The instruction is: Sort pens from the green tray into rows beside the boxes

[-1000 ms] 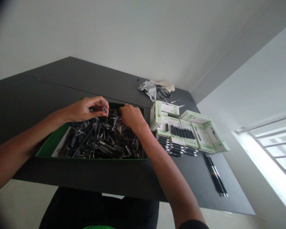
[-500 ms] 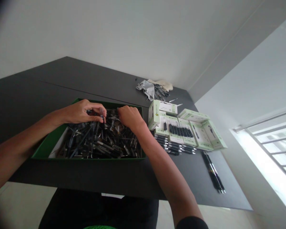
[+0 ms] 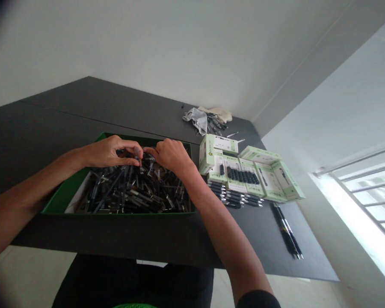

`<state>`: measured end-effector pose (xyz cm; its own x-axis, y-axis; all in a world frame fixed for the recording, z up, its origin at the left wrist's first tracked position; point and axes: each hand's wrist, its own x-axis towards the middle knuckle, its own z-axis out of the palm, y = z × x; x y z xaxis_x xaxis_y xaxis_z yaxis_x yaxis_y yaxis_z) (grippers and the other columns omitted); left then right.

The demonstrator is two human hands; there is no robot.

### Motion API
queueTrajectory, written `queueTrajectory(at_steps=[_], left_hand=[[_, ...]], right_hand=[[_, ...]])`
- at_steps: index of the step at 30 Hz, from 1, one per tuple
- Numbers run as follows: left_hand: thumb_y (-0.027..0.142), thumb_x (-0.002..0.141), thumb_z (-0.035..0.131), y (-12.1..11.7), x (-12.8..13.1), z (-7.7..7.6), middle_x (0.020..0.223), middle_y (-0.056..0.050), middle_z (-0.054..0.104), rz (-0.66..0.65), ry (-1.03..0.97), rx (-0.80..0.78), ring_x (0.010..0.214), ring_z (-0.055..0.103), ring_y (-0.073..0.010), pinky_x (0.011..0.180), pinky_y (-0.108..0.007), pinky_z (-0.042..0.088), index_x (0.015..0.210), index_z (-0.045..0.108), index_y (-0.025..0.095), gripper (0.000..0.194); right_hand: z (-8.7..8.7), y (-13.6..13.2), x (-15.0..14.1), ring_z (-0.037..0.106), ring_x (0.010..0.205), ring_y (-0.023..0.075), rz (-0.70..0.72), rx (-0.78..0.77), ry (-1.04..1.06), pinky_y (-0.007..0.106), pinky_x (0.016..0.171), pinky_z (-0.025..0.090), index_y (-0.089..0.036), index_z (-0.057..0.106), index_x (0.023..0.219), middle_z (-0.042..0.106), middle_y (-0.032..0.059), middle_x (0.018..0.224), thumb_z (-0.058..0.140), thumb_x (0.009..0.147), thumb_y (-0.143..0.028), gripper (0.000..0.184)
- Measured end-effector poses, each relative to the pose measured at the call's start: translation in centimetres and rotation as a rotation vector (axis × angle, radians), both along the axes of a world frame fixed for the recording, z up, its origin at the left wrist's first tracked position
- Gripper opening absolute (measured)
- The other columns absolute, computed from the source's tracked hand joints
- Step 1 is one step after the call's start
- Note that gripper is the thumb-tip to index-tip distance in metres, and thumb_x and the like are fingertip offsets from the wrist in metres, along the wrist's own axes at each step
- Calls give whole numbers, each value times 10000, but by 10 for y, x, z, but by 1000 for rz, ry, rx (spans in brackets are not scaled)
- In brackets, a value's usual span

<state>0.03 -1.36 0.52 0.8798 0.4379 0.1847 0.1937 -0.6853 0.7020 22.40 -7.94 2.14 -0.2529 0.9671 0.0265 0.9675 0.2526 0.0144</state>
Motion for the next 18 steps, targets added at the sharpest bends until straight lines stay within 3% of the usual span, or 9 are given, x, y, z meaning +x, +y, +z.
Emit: queueTrajectory(at_steps=[4, 10, 18], left_hand=[[490, 921, 767, 0, 0, 0, 900, -41, 814, -9, 5, 19, 828, 773, -184, 690, -233, 549, 967, 749, 187, 307], [493, 921, 765, 1, 1, -1, 876, -36, 813, -22, 12, 25, 779, 752, -169, 688, -228, 541, 960, 741, 183, 313], [509, 915, 754, -1, 1, 2, 854, -24, 794, -5, 36, 38, 711, 710, -142, 652, -217, 523, 959, 751, 181, 330]], right_hand=[[-2, 1, 1, 768, 989, 296, 21, 23, 11, 323, 801, 487, -152, 848, 1004, 810, 190, 1000, 323, 1120, -597, 698], [-5, 4, 0, 764, 960, 289, -5, 60, 23, 334, 811, 485, -126, 842, 1012, 812, 195, 1040, 421, 1069, -336, 474], [3, 2, -1, 771, 934, 300, -1, 74, 93, 349, 780, 480, -140, 852, 957, 820, 189, 1004, 453, 1030, -300, 436]])
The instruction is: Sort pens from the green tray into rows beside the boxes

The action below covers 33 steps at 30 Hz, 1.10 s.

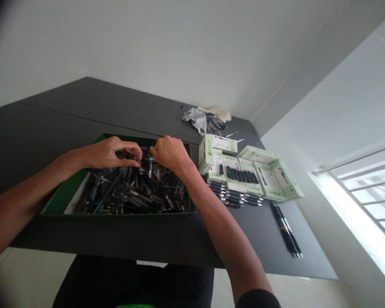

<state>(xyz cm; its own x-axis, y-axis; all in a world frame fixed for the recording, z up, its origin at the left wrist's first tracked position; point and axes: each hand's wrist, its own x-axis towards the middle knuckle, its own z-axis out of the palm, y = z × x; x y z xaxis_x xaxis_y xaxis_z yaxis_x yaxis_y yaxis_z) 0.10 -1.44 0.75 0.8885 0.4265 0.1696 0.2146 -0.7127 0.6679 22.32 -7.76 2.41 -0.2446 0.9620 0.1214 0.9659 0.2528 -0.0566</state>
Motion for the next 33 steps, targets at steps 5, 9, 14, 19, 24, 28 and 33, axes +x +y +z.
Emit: queueTrajectory(at_steps=[5, 9, 14, 19, 24, 28, 33], left_hand=[[509, 914, 749, 1, 0, -1, 836, -26, 790, -3, -6, 5, 686, 695, -139, 654, -224, 531, 961, 756, 180, 332], [515, 914, 747, 0, 0, -1, 836, -30, 791, -5, -12, 11, 690, 703, -143, 662, -229, 540, 953, 753, 181, 337], [510, 917, 754, 0, 1, 0, 842, -32, 791, -14, -23, 13, 696, 709, -144, 653, -222, 537, 944, 747, 181, 330], [505, 917, 756, 1, 1, -1, 835, -33, 790, -14, -25, 21, 676, 697, -141, 659, -228, 539, 943, 749, 180, 327], [500, 922, 754, 1, 1, -2, 848, -33, 797, -22, -23, 19, 710, 720, -149, 670, -228, 538, 952, 744, 179, 322], [495, 930, 751, 1, 1, -2, 843, -29, 794, -25, -19, 33, 692, 705, -142, 672, -229, 528, 952, 744, 181, 315], [525, 930, 739, 1, 0, -2, 844, -30, 784, -13, -1, 37, 698, 699, -150, 666, -239, 524, 962, 747, 187, 340]], right_hand=[[-1, 1, 0, 776, 969, 286, -3, 56, 103, 351, 841, 505, -193, 868, 1065, 834, 149, 1029, 464, 1007, -237, 411], [-3, 2, 1, 782, 984, 273, -44, 135, 193, 336, 870, 516, -165, 862, 1095, 837, 144, 1044, 474, 988, -193, 403], [-1, 1, 1, 785, 956, 257, -105, 153, 280, 320, 849, 530, -173, 862, 1087, 837, 128, 1059, 497, 994, -204, 378], [-3, 3, 2, 769, 923, 237, -86, 162, 276, 299, 834, 519, -161, 858, 1019, 827, 133, 1003, 501, 1004, -204, 360], [-7, 3, 1, 750, 828, 246, -84, 179, 185, 296, 737, 461, -133, 806, 809, 785, 144, 831, 494, 1048, -271, 415], [-11, 7, 2, 729, 833, 227, 21, 175, 207, 298, 758, 453, -142, 752, 798, 773, 132, 852, 410, 1129, -332, 512], [-22, 21, 8, 715, 999, 183, 298, 173, 365, 262, 852, 471, -143, 731, 1111, 780, 107, 1112, 446, 1107, -136, 285]])
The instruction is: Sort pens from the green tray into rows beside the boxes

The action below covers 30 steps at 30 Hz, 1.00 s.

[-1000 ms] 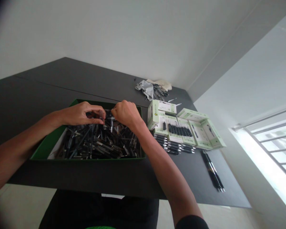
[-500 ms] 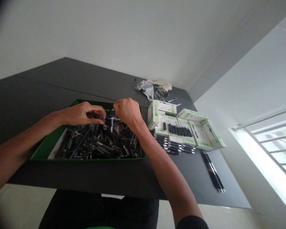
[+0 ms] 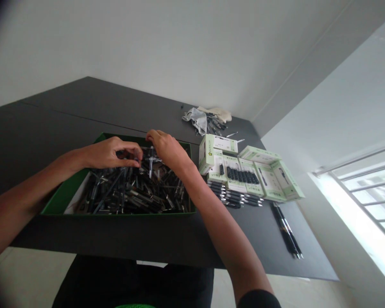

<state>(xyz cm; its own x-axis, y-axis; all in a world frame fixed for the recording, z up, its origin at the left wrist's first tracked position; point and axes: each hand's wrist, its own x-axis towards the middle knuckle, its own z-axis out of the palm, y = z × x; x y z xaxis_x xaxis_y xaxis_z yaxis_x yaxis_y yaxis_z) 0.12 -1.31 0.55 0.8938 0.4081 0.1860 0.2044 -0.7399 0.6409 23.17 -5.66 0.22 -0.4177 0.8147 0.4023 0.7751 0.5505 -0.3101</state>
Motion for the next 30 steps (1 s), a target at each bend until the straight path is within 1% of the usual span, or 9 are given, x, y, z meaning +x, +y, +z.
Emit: queueTrajectory(at_steps=[2, 6, 8, 11, 13, 20, 23, 26, 30], left_hand=[[533, 932, 737, 0, 0, 0, 845, -32, 783, 2, 0, 3, 710, 702, -154, 674, -241, 525, 962, 746, 185, 350], [547, 925, 735, 0, -1, 0, 873, -36, 793, 37, -11, 15, 728, 708, -152, 697, -237, 533, 968, 749, 182, 368], [554, 917, 733, 1, -1, -1, 888, -35, 798, 65, -16, 12, 735, 715, -152, 708, -237, 543, 979, 750, 187, 373], [572, 911, 728, 1, -2, -1, 882, -32, 801, 97, -33, 11, 733, 723, -157, 703, -240, 546, 995, 746, 190, 392], [584, 913, 718, 1, -2, -1, 869, -33, 800, 115, -41, 28, 733, 722, -161, 689, -239, 535, 999, 740, 189, 405], [545, 970, 649, 0, 0, 0, 890, -42, 767, 232, -103, 132, 760, 680, -158, 719, -245, 501, 1006, 697, 166, 384], [533, 978, 618, -2, 0, 2, 896, -37, 743, 296, -124, 160, 749, 654, -153, 682, -242, 476, 1004, 676, 169, 369], [500, 994, 576, -4, 0, 3, 907, -39, 736, 338, -139, 142, 741, 643, -154, 635, -244, 449, 1027, 643, 175, 334], [447, 1022, 522, -4, 0, 5, 864, -32, 716, 326, -194, 112, 783, 660, -166, 729, -274, 484, 977, 585, 192, 267]], right_hand=[[-2, 3, 1, 727, 995, 178, 19, -34, 31, 256, 850, 471, -147, 724, 1179, 788, 100, 1124, 467, 1100, -122, 270], [3, -2, -2, 753, 987, 186, -71, -93, -5, 260, 843, 449, -153, 755, 1220, 812, 106, 1146, 534, 1094, -160, 255], [9, -8, -5, 750, 940, 184, -135, -95, -37, 263, 802, 427, -163, 796, 1128, 823, 101, 1084, 561, 1099, -237, 248], [16, -18, -9, 712, 803, 188, -263, -79, -95, 286, 702, 370, -168, 807, 853, 787, 104, 835, 527, 1112, -428, 461], [20, -23, -10, 683, 749, 187, -294, -63, -121, 298, 667, 328, -177, 785, 769, 736, 95, 738, 481, 1118, -485, 556], [19, -26, -8, 651, 713, 149, -63, -204, -152, 280, 677, 312, -161, 782, 793, 710, 54, 724, 462, 1130, -387, 517], [13, -22, -5, 610, 673, 130, 34, -234, -125, 277, 662, 311, -168, 810, 874, 729, 39, 758, 545, 1082, -351, 384], [7, -19, -2, 624, 735, 129, 153, -286, -103, 261, 684, 346, -192, 827, 1022, 775, 30, 890, 634, 997, -259, 206], [2, -17, -2, 634, 793, 125, 294, -363, -60, 245, 724, 392, -214, 836, 1056, 763, 13, 936, 690, 950, -199, 182]])
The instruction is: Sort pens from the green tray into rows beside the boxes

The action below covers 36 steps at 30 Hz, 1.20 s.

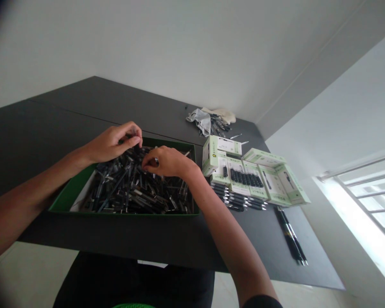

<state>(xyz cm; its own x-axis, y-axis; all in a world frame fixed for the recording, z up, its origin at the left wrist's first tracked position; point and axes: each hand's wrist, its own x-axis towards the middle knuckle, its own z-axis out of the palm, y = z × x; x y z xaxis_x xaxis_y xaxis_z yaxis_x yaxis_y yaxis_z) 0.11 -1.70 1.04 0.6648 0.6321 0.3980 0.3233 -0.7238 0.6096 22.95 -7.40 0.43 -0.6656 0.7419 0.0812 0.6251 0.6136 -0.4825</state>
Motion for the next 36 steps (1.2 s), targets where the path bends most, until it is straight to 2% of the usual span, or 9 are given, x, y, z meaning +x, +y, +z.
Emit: queueTrajectory(at_steps=[5, 14, 24, 31, 36], left_hand=[[427, 1039, 502, 1, 0, 0, 822, -14, 672, -23, -36, 9, 766, 646, -156, 789, -283, 494, 937, 542, 203, 250], [451, 1022, 526, -1, 1, 1, 820, -12, 691, -11, -22, -16, 761, 666, -159, 759, -273, 497, 932, 544, 209, 258], [470, 1017, 525, -1, 2, 2, 807, -11, 690, -7, -19, -13, 763, 660, -161, 769, -277, 500, 915, 548, 209, 281], [585, 973, 616, 1, 1, -3, 883, -34, 743, -19, -81, -147, 803, 710, -174, 729, -259, 512, 956, 553, 209, 381], [613, 957, 640, 2, 1, -3, 907, -48, 763, -15, -74, -141, 799, 720, -177, 706, -261, 503, 961, 562, 206, 414]], right_hand=[[-3, 0, -3, 609, 739, 124, 151, -109, -22, 251, 735, 419, -216, 858, 1065, 712, 1, 833, 722, 935, -165, 195], [-5, 3, 0, 581, 727, 119, 122, -92, -32, 246, 712, 409, -232, 854, 1091, 739, -1, 883, 706, 924, -156, 236], [-6, 4, 2, 585, 713, 116, 97, -82, -33, 243, 697, 398, -234, 855, 1103, 717, -8, 839, 696, 924, -160, 251], [-5, 3, -1, 571, 714, 114, 140, -93, -2, 240, 709, 416, -218, 854, 1105, 710, -6, 843, 709, 922, -130, 250], [-9, 3, -2, 601, 773, 132, 196, -154, 13, 254, 754, 452, -224, 842, 1154, 775, 24, 962, 743, 927, -158, 256]])
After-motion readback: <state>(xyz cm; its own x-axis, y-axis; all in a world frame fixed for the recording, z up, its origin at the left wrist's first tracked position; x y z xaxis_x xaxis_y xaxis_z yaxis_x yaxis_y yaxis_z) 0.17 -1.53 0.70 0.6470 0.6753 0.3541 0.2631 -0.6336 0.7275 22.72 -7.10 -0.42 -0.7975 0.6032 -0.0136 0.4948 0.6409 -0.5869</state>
